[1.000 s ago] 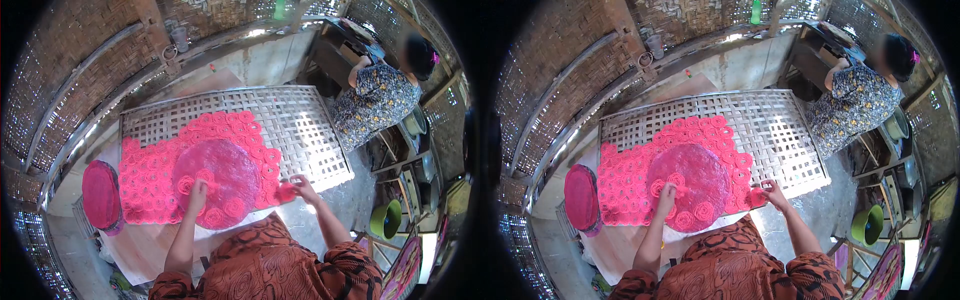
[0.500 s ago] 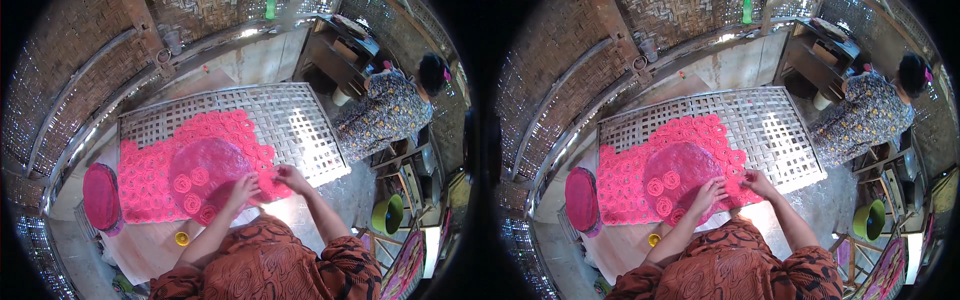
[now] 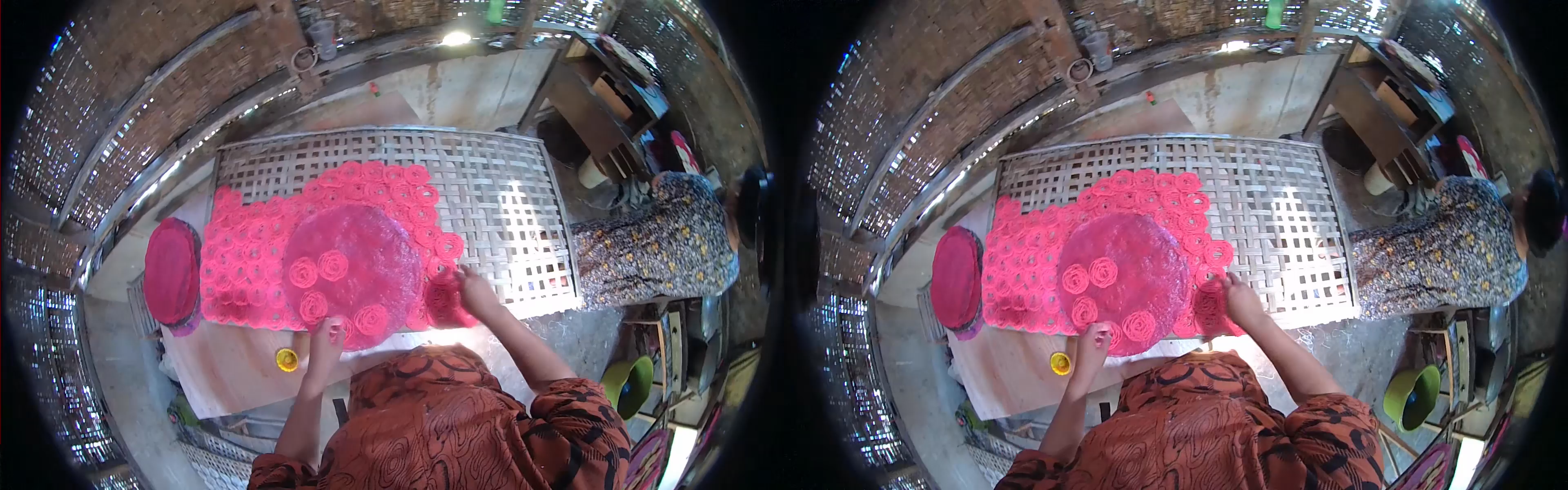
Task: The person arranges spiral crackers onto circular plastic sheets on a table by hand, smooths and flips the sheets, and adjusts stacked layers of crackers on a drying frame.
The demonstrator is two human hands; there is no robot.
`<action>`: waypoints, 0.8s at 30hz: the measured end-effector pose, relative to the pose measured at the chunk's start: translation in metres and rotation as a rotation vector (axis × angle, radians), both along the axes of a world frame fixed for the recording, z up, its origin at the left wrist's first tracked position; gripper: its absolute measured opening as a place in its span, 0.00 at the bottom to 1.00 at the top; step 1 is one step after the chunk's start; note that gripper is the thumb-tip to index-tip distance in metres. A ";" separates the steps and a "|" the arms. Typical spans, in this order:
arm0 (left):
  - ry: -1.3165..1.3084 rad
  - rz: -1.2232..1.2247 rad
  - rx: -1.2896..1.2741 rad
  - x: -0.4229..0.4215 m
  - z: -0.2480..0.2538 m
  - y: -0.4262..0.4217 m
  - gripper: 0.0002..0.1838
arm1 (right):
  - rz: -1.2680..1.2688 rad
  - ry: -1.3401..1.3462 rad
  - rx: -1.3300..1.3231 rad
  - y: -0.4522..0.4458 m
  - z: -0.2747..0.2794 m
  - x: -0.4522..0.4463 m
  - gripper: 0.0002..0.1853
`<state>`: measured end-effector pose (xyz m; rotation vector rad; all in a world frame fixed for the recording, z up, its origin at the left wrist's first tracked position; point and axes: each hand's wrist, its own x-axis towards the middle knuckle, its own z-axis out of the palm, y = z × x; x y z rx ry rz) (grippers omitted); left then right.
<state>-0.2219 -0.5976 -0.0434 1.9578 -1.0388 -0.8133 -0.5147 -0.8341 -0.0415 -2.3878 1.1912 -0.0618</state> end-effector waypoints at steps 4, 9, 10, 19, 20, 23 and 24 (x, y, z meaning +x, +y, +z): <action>-0.341 -0.041 0.033 -0.020 0.004 0.014 0.16 | 0.437 -0.240 0.041 0.050 0.014 0.085 0.17; -0.462 0.013 0.105 -0.024 -0.010 0.015 0.19 | 0.675 -0.054 -0.123 0.090 -0.002 0.148 0.20; -0.467 0.028 0.108 -0.020 -0.012 0.017 0.19 | 0.697 0.009 -0.087 0.091 -0.004 0.153 0.21; -0.435 0.011 -0.033 -0.013 -0.018 0.024 0.15 | 0.024 -0.551 0.893 0.040 -0.034 0.115 0.08; -0.500 -0.044 -0.013 -0.015 -0.014 0.024 0.15 | 0.156 -0.498 0.737 0.040 -0.034 0.112 0.11; -0.566 -0.123 0.019 -0.013 -0.017 0.023 0.17 | 0.549 -0.303 0.147 0.062 0.006 0.123 0.16; -0.564 -0.137 0.036 -0.012 -0.019 0.022 0.19 | 0.597 -0.213 0.001 0.073 0.020 0.131 0.21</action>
